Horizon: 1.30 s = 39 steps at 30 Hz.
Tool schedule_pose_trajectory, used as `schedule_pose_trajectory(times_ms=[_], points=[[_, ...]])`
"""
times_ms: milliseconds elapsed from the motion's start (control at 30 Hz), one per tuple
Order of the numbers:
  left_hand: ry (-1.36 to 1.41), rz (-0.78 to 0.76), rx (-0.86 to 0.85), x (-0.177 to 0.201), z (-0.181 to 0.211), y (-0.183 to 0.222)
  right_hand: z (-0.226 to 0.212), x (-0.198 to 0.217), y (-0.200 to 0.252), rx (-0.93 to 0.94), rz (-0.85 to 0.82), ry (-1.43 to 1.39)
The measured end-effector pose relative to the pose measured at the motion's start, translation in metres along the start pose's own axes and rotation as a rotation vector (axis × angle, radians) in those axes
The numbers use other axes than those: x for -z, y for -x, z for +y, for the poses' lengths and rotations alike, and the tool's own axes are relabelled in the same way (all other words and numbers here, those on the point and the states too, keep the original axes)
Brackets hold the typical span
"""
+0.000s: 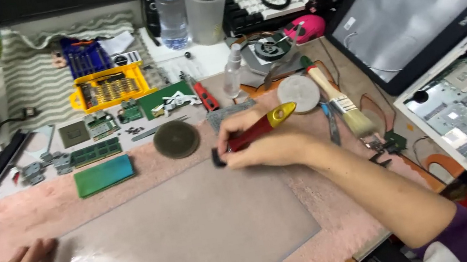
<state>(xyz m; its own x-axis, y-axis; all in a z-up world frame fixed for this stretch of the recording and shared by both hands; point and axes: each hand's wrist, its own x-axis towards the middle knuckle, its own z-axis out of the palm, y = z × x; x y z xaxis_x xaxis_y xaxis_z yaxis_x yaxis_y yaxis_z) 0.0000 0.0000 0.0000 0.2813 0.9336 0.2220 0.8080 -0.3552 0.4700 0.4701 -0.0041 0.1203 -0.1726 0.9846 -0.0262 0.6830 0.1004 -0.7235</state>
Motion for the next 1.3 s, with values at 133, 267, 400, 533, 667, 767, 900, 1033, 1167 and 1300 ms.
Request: schedule_pose_trajectory(times_ms=[133,267,400,533,667,767,900,1033,1167,1300], points=[[-0.026,-0.131,0.152,-0.003,-0.008,-0.01,-0.018,0.022,0.004,-0.285,-0.253,-0.033],[0.01,0.063,-0.049,0.002,0.012,0.006,-0.016,0.028,0.003,-0.238,-0.075,0.213],[0.027,0.068,-0.019,0.003,0.016,0.006,0.005,0.016,0.013,-0.103,-0.148,-0.179],[-0.031,0.078,-0.059,-0.006,0.008,-0.001,0.02,0.042,0.017,-0.321,-0.15,0.216],[0.162,0.009,-0.206,0.027,0.035,0.006,0.029,0.03,0.003,-0.111,-0.08,0.23],[0.208,-0.008,-0.178,0.044,0.05,0.014,-0.007,-0.004,0.002,0.038,-0.078,0.0],[0.247,-0.065,-0.14,0.058,0.067,0.012,-0.072,-0.067,-0.007,0.113,-0.136,-0.072],[0.236,-0.046,-0.149,0.06,0.066,0.014,-0.118,-0.124,-0.03,0.227,-0.12,-0.164],[0.241,-0.039,-0.153,0.056,0.063,0.016,-0.152,-0.157,-0.041,0.093,-0.128,-0.189],[0.258,-0.024,-0.171,0.054,0.061,0.015,-0.156,-0.166,-0.043,0.106,-0.216,-0.219]])
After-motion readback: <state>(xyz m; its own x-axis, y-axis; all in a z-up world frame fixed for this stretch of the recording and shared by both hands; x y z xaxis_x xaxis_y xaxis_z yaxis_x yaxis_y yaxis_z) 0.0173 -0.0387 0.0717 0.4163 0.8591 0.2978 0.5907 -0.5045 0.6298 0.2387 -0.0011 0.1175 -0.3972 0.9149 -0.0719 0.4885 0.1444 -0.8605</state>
